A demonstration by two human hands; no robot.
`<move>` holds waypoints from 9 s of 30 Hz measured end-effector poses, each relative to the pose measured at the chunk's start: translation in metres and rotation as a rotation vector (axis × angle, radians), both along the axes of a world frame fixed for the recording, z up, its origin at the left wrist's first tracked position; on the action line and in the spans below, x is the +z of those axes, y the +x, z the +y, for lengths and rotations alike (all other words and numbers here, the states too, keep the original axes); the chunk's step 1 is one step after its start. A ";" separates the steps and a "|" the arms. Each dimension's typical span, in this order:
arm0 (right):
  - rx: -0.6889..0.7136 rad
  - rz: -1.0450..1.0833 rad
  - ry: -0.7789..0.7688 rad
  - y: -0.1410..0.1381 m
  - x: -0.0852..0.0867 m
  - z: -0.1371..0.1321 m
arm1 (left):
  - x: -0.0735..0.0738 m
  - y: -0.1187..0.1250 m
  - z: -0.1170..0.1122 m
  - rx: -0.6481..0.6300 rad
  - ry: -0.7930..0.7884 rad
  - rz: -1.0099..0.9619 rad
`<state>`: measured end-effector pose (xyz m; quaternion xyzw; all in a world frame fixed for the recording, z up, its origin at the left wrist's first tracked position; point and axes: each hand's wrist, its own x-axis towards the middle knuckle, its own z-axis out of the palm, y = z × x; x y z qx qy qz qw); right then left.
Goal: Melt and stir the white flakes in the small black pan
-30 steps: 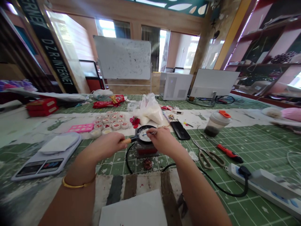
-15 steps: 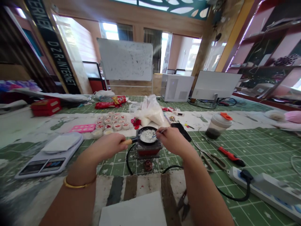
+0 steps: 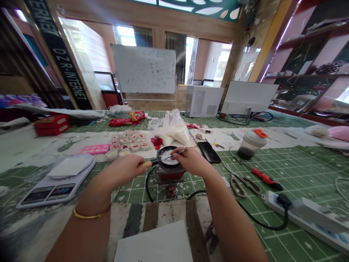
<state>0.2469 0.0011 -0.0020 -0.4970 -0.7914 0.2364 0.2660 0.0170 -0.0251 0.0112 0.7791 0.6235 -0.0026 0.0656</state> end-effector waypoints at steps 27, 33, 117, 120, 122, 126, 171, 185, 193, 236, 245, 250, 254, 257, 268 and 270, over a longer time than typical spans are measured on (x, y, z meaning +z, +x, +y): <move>-0.236 -0.167 0.189 0.009 0.015 -0.009 | 0.001 -0.004 0.001 0.008 -0.017 -0.024; -0.122 -0.223 0.154 0.002 0.016 -0.015 | 0.001 -0.002 0.000 0.001 -0.006 -0.021; -0.143 -0.411 0.266 -0.003 0.017 -0.020 | -0.003 -0.002 0.003 0.012 -0.047 -0.020; 0.008 -0.321 0.240 -0.004 0.017 -0.022 | -0.003 -0.002 0.004 0.014 -0.045 -0.012; 0.032 -0.290 0.240 -0.006 0.016 -0.021 | -0.002 -0.002 0.004 0.021 -0.046 -0.009; -0.136 -0.367 0.260 -0.006 0.013 -0.017 | -0.002 -0.002 0.003 0.013 -0.049 -0.018; 0.045 -0.283 0.244 -0.010 0.014 -0.022 | -0.001 -0.002 0.003 0.013 -0.038 -0.026; -0.147 -0.372 0.275 -0.010 0.011 -0.016 | 0.003 -0.001 -0.002 -0.015 -0.024 -0.006; -0.054 -0.333 0.250 -0.008 0.015 -0.017 | 0.006 0.001 -0.005 0.005 -0.045 -0.006; -0.123 -0.365 0.229 -0.008 0.016 -0.017 | 0.005 -0.003 -0.006 0.033 -0.045 -0.010; -0.155 -0.341 0.231 -0.010 0.013 -0.016 | -0.001 -0.003 -0.003 -0.023 0.014 -0.007; 0.047 -0.253 0.194 -0.009 0.014 -0.021 | 0.001 0.000 -0.002 0.005 -0.004 -0.004; -0.107 -0.309 0.243 -0.012 0.012 -0.017 | 0.000 0.000 -0.002 -0.001 -0.014 0.018; -0.048 -0.305 0.213 -0.008 0.014 -0.021 | -0.001 0.001 -0.001 0.006 -0.013 0.030; -0.011 -0.281 0.212 -0.005 0.013 -0.018 | -0.004 0.006 0.000 -0.032 0.015 0.041; 0.025 -0.265 0.209 -0.007 0.014 -0.019 | -0.004 0.006 0.000 -0.032 0.020 0.037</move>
